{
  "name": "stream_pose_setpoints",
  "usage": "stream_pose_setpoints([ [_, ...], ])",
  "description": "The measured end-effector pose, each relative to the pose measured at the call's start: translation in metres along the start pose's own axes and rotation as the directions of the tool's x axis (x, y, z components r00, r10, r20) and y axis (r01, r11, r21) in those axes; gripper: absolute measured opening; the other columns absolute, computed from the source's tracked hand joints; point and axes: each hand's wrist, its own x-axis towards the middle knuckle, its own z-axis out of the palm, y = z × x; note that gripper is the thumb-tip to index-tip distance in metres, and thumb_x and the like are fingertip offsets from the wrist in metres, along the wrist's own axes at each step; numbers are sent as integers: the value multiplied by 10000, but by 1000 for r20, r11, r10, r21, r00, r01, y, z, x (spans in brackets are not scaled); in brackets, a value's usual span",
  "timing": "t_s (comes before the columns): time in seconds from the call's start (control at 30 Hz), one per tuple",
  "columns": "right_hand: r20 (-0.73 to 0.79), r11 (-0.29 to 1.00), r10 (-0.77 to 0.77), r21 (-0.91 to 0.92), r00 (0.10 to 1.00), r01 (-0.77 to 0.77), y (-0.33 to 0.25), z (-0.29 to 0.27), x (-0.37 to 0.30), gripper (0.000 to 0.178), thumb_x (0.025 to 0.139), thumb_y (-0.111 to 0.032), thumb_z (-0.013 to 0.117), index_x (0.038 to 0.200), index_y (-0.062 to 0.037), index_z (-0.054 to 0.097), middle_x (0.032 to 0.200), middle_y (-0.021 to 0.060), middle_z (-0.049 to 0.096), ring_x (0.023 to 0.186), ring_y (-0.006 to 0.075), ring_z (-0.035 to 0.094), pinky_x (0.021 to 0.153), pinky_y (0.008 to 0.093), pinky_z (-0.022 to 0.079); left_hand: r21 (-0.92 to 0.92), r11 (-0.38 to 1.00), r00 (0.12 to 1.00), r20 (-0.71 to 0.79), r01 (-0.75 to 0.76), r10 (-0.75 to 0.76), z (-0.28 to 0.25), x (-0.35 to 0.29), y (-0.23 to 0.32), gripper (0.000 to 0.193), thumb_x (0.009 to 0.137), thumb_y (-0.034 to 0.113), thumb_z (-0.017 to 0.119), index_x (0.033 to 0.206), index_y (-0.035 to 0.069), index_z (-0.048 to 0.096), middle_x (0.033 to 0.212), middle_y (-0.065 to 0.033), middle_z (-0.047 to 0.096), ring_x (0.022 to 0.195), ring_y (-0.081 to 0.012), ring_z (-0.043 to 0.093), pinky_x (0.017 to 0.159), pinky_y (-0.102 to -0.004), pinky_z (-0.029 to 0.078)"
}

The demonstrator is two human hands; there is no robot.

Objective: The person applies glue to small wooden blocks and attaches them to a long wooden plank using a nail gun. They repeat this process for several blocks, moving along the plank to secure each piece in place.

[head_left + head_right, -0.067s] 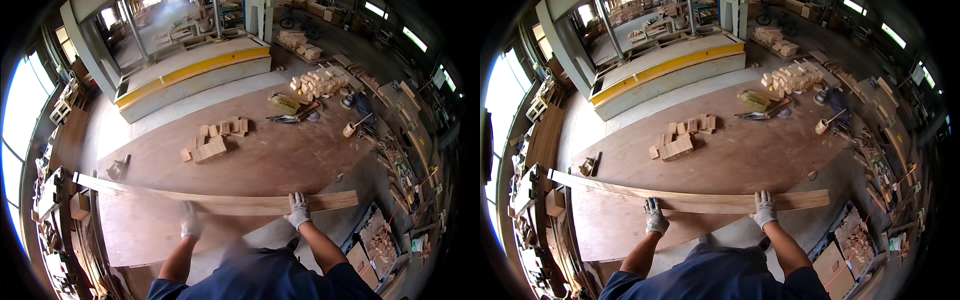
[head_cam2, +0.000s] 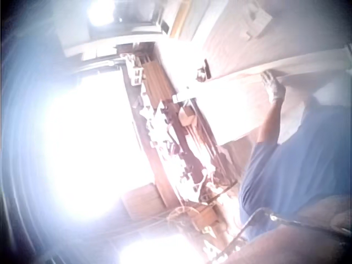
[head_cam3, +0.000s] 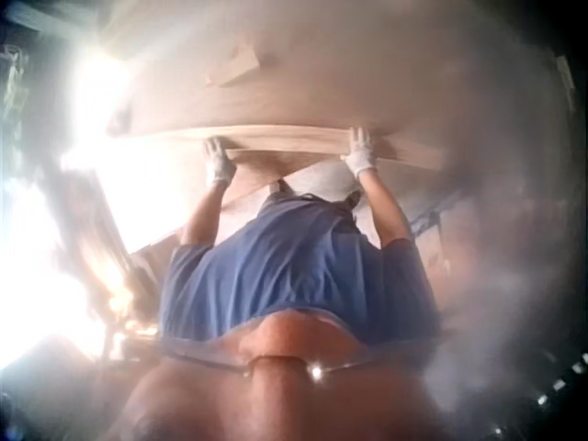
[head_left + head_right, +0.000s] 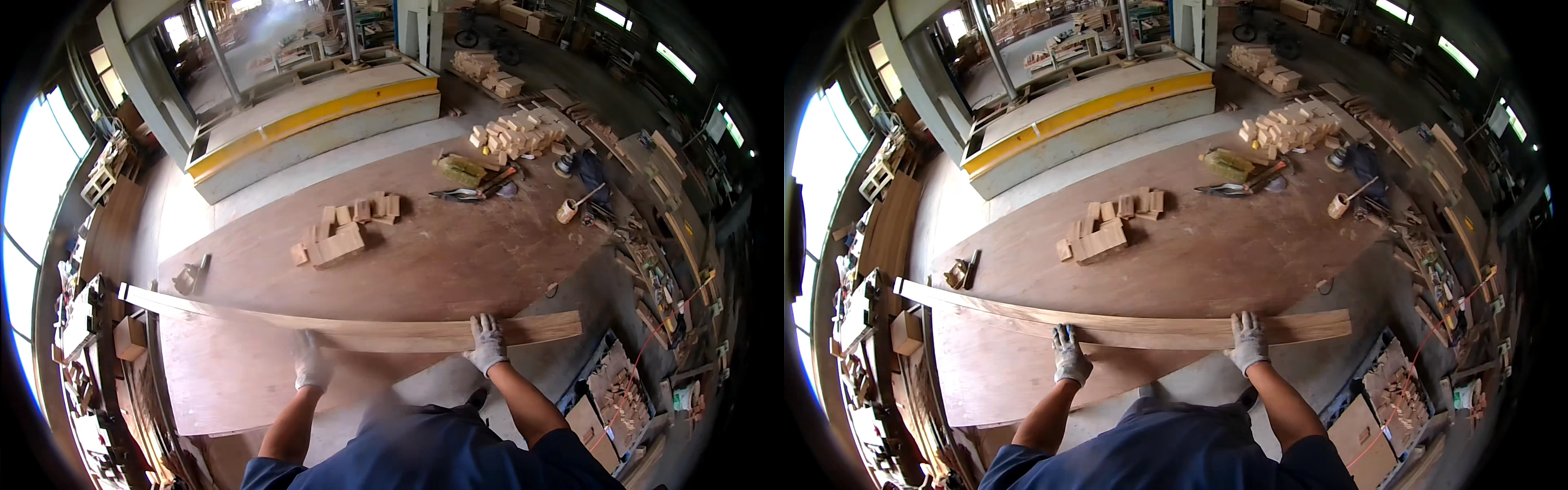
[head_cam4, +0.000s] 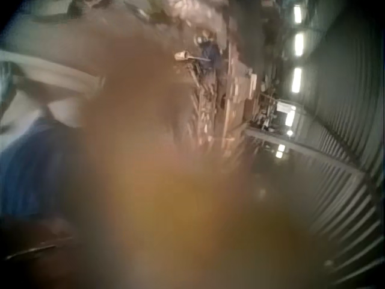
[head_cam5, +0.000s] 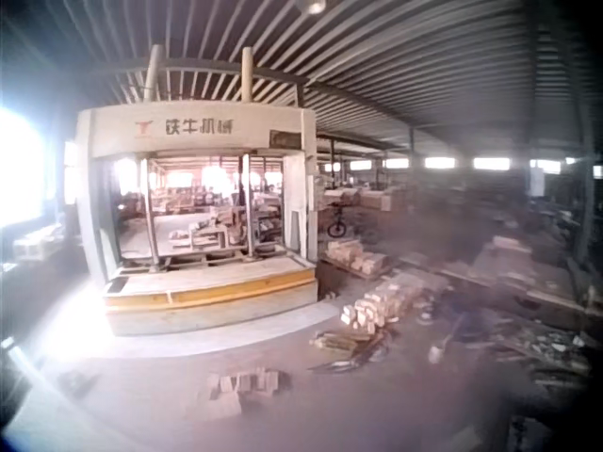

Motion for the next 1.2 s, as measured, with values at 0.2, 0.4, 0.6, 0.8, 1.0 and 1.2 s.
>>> stream_pose_setpoints([
  [0.2,-16,997,-70,-15,997,70,85,-11,-12,1093,740,-502,902,1618,-88,400,1633,181,393,1536,377,352,1252,549,305,79,995,998,30,58,-60,32,-28,90,1102,820,205,828,1672,-42,176,1739,-302,163,1622,-482,121,1330,-554,142],
  [0.4,-35,998,-68,13,997,69,183,-28,-26,1044,725,-441,917,1580,-76,440,1556,174,452,1485,370,406,1239,517,337,113,992,997,61,-54,48,69,-60,209,1091,816,265,815,1662,-50,203,1735,-299,188,1618,-481,145,1314,-584,165],
  [0.6,-79,1000,16,-26,997,-18,260,-22,-38,1151,641,-478,956,1581,-72,430,1560,195,460,1479,386,409,1239,516,342,210,956,978,88,-206,191,93,-89,302,1094,800,311,836,1647,-48,244,1732,-288,209,1620,-459,155,1324,-561,141],
  [0.8,-63,951,244,211,968,-226,315,-52,-58,1223,631,-405,992,1616,-45,362,1555,209,485,1481,386,424,1242,551,330,141,970,981,23,-196,195,102,-96,310,1082,801,254,836,1648,-50,236,1729,-295,206,1616,-485,139,1330,-565,126],
  [1.0,402,173,415,845,816,-505,366,11,-35,817,862,-538,846,1448,-44,563,1302,135,664,1106,273,693,828,460,644,-8,989,983,110,-145,145,81,-98,323,922,893,237,728,1610,-138,286,1735,-345,127,1619,-532,48,1329,-600,65],
  [1.2,580,13,468,750,667,-661,389,25,5,651,959,-603,727,1363,-99,645,1263,105,682,1021,256,717,724,468,669,-68,990,992,39,-121,124,82,-85,329,892,871,192,742,1595,-116,322,1707,-344,216,1594,-541,152,1322,-599,136],
])
